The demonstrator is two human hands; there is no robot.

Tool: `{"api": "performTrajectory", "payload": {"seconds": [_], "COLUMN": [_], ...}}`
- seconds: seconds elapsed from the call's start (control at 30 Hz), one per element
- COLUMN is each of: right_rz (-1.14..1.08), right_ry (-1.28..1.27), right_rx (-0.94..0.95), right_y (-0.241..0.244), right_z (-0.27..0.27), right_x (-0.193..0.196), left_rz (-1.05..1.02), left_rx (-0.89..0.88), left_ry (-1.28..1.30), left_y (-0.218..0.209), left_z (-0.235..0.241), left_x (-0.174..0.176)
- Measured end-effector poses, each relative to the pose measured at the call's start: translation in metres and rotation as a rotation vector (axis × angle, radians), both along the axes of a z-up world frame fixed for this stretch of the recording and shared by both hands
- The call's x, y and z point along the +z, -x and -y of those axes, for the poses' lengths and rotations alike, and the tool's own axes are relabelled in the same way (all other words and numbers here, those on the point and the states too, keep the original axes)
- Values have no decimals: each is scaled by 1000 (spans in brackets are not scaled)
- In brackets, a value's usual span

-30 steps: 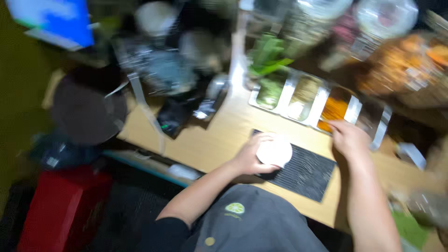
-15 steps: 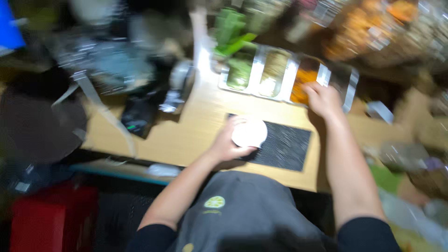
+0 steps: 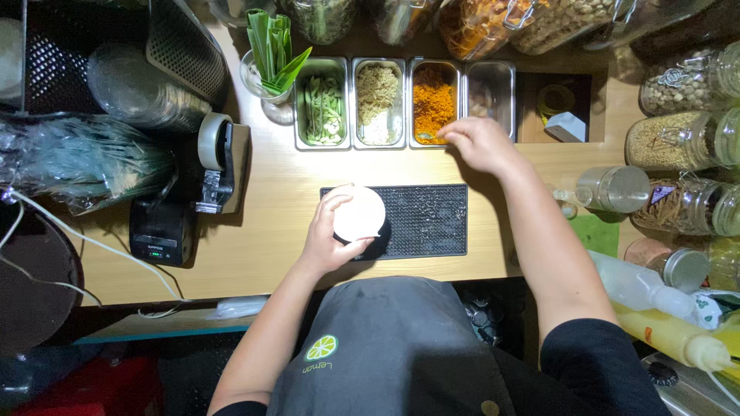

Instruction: The person prepares tea by adding various ingredients from jars and containers into a small cup, including spices, herbs, and liquid from a bottle.

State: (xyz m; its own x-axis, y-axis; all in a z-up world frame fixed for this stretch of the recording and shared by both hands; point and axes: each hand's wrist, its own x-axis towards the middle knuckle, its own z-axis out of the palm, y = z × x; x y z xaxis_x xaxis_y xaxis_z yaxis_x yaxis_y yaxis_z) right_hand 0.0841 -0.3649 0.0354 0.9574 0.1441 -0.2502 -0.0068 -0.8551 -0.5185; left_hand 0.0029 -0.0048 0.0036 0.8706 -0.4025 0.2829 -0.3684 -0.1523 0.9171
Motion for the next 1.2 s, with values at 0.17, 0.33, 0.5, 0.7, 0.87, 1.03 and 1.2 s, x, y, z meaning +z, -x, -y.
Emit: {"api": "performTrajectory", "payload": {"seconds": [0.17,0.33,0.5,0.7,0.87,1.03,1.2], "right_rz": [26,-133,120,244,241,415,585], "right_ry": [-15,-423,-903,-1352,-1386,-679,-366], "right_rx": [-9,-599,-771,-725,-676,-302,94], "right_y": [-1,-9,14,55,80,90,84], "right_z": [1,6,19,-18,-58,-86,-90], "right_x": [-17,-31,-39,-13,2,25,54], "left_rz": [7,56,48,44,41,28,31], "left_rx": [28,59,78,92,86,76,70], "left_ry": [-2,-48,-74,-77,-89,-86,-64], "left_y": [0,-20,-53,-64,-64,-65,-63], "left_z": [4,21,42,52,53,50,48], "left_x": [8,25,21,13,14,14,13]}}
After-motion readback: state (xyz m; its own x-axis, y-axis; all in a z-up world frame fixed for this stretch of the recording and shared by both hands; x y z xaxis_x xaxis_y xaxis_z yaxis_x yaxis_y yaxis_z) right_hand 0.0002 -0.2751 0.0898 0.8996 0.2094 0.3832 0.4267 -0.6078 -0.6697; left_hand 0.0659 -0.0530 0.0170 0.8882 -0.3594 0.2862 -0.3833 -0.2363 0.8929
